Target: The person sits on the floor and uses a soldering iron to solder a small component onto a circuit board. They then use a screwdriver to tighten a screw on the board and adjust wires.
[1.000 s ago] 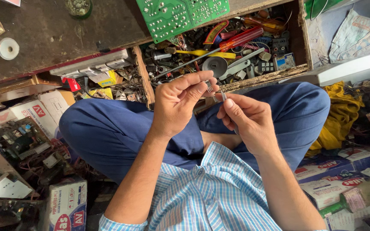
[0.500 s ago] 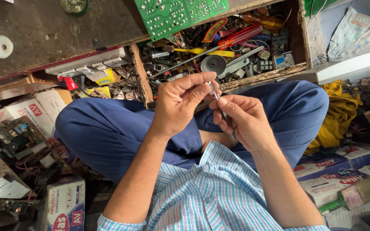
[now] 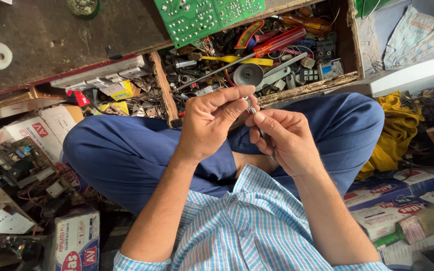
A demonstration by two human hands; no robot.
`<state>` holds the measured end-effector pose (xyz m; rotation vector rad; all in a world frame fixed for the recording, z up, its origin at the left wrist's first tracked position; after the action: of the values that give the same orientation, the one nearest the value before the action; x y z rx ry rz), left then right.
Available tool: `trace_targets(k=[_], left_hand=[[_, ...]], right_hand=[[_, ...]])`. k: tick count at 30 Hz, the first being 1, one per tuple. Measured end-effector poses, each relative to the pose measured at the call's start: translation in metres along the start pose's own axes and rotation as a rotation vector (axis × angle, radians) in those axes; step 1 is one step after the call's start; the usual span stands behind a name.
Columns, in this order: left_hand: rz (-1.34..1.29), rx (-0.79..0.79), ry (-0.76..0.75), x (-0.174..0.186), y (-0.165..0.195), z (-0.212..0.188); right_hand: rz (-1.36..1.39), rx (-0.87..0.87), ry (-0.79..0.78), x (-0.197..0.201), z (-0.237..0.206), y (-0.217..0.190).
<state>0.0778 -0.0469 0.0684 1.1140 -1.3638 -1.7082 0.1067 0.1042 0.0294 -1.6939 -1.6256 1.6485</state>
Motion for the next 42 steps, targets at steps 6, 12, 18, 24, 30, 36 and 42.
trace_targets(k=[6, 12, 18, 24, 30, 36, 42], left_hand=[[0.044, 0.011, -0.001, 0.000, 0.003, -0.001], [0.002, -0.015, 0.002, 0.000, -0.002, -0.002], [-0.193, -0.062, 0.053, 0.001, -0.015, -0.002], [-0.243, -0.110, 0.162, 0.018, -0.014, -0.006], [-0.603, 0.003, 0.285, 0.019, -0.035, -0.009], [-0.795, 0.102, 0.282, 0.007, -0.053, -0.011], [-0.823, 0.137, 0.260, -0.004, -0.057, -0.010]], right_hand=[[0.002, 0.019, -0.015, -0.002, 0.001, -0.001], [0.031, 0.052, 0.015, -0.001, 0.000, 0.003], [0.054, 0.123, 0.009, 0.000, 0.001, 0.008], [0.118, 0.106, 0.006, 0.004, 0.004, 0.018], [-0.278, 0.157, 0.179, 0.007, -0.009, -0.009], [-0.789, 0.428, 0.209, -0.011, -0.022, -0.063], [-1.158, 0.575, 0.242, -0.033, -0.031, -0.094]])
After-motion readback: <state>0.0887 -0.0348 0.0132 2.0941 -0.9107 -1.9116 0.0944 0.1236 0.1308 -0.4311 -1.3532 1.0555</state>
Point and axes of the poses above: each hand's wrist, its own z-axis towards the middle knuckle, its own x-axis out of the back of the hand, y = z × x, the point moved 9 cm from there along z, towards the middle knuckle, and after that the axes turned 14 degrees about -y, right-handed, at the moved point
